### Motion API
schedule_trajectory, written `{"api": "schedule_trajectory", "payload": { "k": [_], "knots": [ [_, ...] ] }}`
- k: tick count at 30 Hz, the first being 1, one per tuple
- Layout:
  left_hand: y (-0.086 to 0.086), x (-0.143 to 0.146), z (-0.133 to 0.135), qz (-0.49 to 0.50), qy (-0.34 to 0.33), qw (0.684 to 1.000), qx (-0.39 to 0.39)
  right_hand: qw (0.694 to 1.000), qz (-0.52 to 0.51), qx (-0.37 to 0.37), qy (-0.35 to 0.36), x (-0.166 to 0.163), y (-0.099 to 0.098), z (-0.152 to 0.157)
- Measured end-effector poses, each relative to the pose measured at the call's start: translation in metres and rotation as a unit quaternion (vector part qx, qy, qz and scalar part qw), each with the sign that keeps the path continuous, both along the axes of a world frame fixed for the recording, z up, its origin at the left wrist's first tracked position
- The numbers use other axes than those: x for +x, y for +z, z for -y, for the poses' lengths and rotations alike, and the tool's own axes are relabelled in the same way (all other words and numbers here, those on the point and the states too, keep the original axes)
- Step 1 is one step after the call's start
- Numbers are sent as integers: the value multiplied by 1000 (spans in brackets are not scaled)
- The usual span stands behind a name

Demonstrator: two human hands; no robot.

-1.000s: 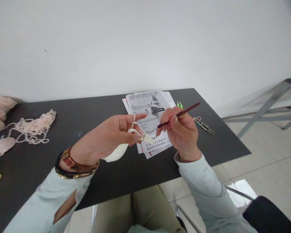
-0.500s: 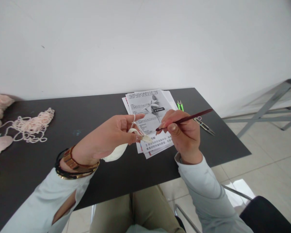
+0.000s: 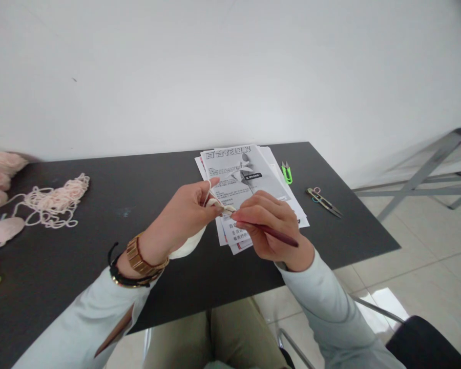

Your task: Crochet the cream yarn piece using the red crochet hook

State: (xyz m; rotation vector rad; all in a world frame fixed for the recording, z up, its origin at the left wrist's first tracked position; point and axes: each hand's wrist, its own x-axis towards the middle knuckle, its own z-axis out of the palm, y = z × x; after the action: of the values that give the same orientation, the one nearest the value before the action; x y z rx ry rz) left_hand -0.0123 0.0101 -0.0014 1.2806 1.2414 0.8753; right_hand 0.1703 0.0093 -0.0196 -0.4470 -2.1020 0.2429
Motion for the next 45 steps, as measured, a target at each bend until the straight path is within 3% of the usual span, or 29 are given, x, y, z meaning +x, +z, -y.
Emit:
{"api": "schedule_trajectory", "payload": {
  "k": [2,6,12,16,22,25,28,33,40,43,45],
  "knots": [
    [1,-1,-1,-97,15,994,43,999,10,43,-15,-2,-4,0],
    [5,0,2,-277,33,952,123,992,38,116,-43,-5,-10,1],
    [10,3,10,-317,74,929,178,973,79,202,-80,-10,-12,4],
    [8,4,10,-260,96,942,188,968,77,224,-89,-10,-11,5],
    [4,5,11,-61,125,971,194,971,43,210,-107,-4,-16,6],
    [6,6,13,13,137,975,174,983,29,150,-105,-1,-18,7],
    [6,9,14,110,141,971,161,992,-62,75,-84,-2,-14,5],
    [1,14,13,230,137,955,130,978,-193,-70,-46,-4,-7,2],
    [6,10,9,348,92,933,-6,992,-112,39,-36,8,-9,5],
    [8,8,9,345,75,936,-3,994,-80,72,-28,8,-8,8],
    [8,7,11,313,75,945,47,991,-110,63,-32,5,-7,10]
  ]
}}
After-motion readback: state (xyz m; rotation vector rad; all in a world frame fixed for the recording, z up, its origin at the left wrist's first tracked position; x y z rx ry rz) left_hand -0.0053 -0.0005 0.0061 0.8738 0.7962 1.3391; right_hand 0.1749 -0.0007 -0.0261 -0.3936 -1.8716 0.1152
